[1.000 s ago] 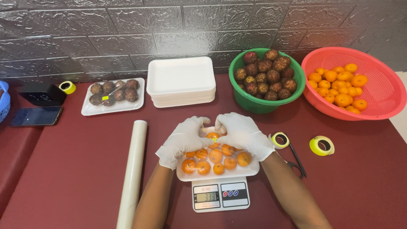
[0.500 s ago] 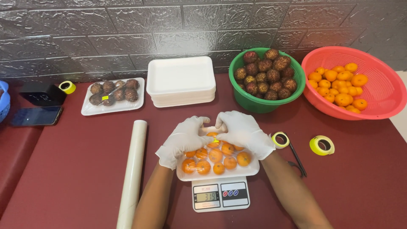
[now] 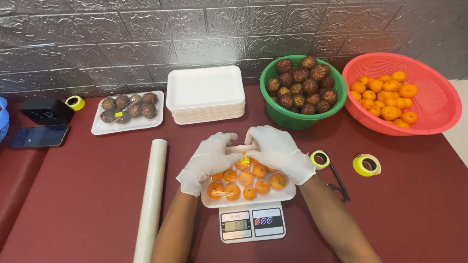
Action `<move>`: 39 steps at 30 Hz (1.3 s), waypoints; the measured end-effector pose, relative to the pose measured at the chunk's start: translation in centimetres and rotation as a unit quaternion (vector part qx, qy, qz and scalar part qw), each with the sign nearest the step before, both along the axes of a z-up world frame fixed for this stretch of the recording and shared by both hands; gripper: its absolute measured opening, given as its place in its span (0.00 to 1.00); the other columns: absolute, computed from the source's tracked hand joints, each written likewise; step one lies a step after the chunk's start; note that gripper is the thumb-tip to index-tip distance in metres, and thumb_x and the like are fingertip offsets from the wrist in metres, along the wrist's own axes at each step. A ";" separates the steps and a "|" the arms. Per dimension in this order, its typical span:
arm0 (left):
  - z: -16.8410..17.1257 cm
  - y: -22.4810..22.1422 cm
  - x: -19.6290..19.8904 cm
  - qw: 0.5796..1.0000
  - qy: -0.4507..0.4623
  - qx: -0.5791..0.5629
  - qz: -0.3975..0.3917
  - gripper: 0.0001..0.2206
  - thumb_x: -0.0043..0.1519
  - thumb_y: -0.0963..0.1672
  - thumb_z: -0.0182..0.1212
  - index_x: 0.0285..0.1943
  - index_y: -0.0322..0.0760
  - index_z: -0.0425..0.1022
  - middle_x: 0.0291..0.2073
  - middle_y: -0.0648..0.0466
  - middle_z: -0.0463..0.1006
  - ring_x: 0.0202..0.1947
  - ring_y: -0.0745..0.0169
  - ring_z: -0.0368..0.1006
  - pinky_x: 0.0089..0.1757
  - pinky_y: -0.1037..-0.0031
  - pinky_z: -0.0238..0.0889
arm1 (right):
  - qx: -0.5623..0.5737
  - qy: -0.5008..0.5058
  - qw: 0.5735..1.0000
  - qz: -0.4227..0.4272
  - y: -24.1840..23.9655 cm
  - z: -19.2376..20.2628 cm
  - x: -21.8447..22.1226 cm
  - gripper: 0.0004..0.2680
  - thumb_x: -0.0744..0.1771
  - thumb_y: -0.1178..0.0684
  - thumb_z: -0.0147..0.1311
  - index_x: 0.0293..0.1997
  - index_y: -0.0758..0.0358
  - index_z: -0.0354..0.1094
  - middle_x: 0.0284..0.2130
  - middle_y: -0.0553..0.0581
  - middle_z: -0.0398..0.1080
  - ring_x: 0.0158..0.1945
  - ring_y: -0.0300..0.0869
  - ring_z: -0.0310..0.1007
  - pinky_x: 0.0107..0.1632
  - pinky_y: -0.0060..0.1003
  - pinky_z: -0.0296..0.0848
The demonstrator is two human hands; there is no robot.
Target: Weighing a tray of oranges and applying a handwritten label to the plastic wrap.
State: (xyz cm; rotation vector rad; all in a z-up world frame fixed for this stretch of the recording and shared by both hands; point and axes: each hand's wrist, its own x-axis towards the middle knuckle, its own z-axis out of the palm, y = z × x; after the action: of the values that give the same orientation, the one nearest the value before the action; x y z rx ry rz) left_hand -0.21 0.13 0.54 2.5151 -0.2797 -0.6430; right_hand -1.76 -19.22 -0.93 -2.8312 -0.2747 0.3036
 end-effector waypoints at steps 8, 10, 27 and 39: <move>1.2 2.0 -2.4 0.969 -0.123 -0.212 0.042 0.23 0.63 0.44 0.61 0.69 0.44 0.70 0.62 0.44 0.72 0.67 0.38 0.65 0.63 0.52 0.63 | 0.185 -0.187 0.964 -0.033 -4.0 4.3 -2.3 0.09 0.68 0.48 0.56 0.54 0.44 0.72 0.37 0.52 0.78 0.41 0.48 0.78 0.46 0.47 0.78; 1.0 2.8 -2.4 0.937 -0.218 -0.269 0.043 0.20 0.61 0.41 0.63 0.65 0.41 0.75 0.53 0.42 0.76 0.61 0.40 0.72 0.59 0.52 0.68 | 0.211 -0.245 0.944 -0.066 -4.4 5.7 -3.4 0.09 0.69 0.53 0.54 0.56 0.47 0.74 0.36 0.53 0.78 0.40 0.46 0.79 0.44 0.42 0.78; 4.8 9.2 -10.7 0.902 -0.013 -0.246 0.353 0.15 0.62 0.40 0.59 0.53 0.44 0.88 0.35 0.59 0.79 0.35 0.70 0.67 0.44 0.79 0.62 | 0.306 0.112 0.881 -0.342 -7.1 3.9 -9.8 0.19 0.66 0.56 0.48 0.66 0.55 0.71 0.30 0.57 0.74 0.27 0.42 0.71 0.37 0.34 0.75; -3.8 8.1 -7.1 0.983 -0.003 -0.045 0.180 0.24 0.66 0.47 0.57 0.74 0.46 0.67 0.49 0.48 0.84 0.51 0.55 0.81 0.52 0.63 0.74 | 0.395 0.123 0.862 -0.292 -8.4 -2.9 -8.4 0.17 0.67 0.64 0.54 0.64 0.70 0.68 0.40 0.75 0.77 0.33 0.53 0.83 0.37 0.43 0.86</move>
State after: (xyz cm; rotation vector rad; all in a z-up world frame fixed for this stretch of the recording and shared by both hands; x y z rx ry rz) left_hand -7.27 8.26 -3.27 2.3954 0.1423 -0.4654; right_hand -10.16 -27.66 -3.86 -1.9042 0.4246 0.3147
